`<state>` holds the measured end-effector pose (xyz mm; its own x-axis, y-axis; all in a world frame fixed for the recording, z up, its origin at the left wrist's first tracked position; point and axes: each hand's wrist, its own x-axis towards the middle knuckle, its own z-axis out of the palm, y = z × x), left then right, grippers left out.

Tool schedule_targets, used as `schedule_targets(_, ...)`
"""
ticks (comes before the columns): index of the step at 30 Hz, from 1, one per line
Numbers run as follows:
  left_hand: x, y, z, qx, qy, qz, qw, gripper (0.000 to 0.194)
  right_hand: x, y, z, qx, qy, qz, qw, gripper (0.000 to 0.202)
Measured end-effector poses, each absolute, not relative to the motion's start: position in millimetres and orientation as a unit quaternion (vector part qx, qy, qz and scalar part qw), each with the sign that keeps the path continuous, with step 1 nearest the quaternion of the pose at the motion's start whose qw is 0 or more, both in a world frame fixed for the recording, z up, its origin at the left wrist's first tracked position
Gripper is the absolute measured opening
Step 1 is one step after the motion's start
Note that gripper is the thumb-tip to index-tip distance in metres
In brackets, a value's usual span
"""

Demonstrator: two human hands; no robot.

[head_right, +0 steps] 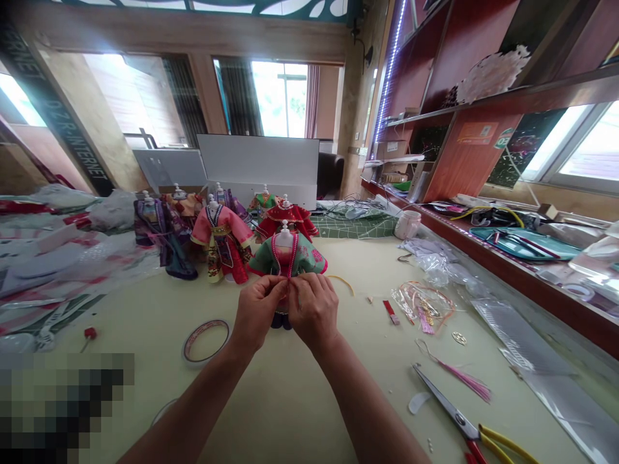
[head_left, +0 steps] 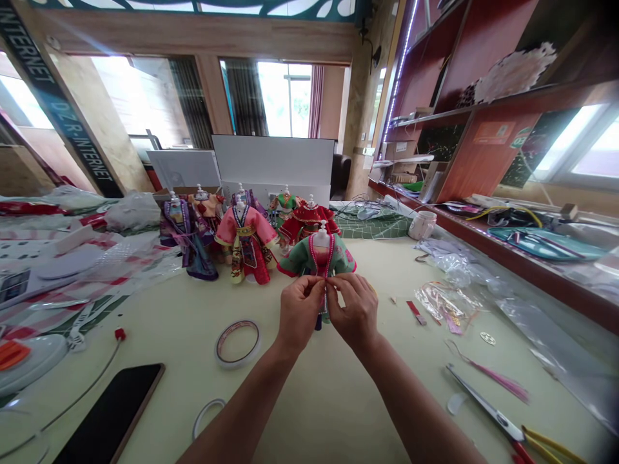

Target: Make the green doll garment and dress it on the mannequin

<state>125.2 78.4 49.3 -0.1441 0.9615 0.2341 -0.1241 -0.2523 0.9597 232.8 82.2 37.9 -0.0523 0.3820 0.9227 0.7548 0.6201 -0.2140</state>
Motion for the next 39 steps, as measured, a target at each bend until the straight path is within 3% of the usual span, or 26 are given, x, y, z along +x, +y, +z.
schedule_targets(7, 126, 77, 50, 0.496, 0.428, 0.621, 0.43, 0.018, 231, 82, 39, -0.41, -0.695, -0.147, 0.572, 0.012)
schedule_targets(13, 127, 77, 49, 0.499, 0.422, 0.624, 0.428, 0.021, 227, 81, 41, -0.426, -0.665, -0.036, 0.612, 0.013)
schedule_targets(19, 128, 76, 51, 0.506, 0.43, 0.621, 0.418, 0.019, 226, 78, 44, -0.433, -0.659, -0.001, 0.615, 0.011)
schedule_targets(28, 125, 75, 55, 0.524, 0.454, 0.618, 0.371, 0.016, 228, 76, 47, -0.456, -0.678, -0.034, 0.575, 0.013)
schedule_targets(39, 125, 82, 47, 0.523, 0.444, 0.606, 0.403, 0.019, 230, 75, 50, -0.455, -0.699, -0.09, 0.544, 0.013)
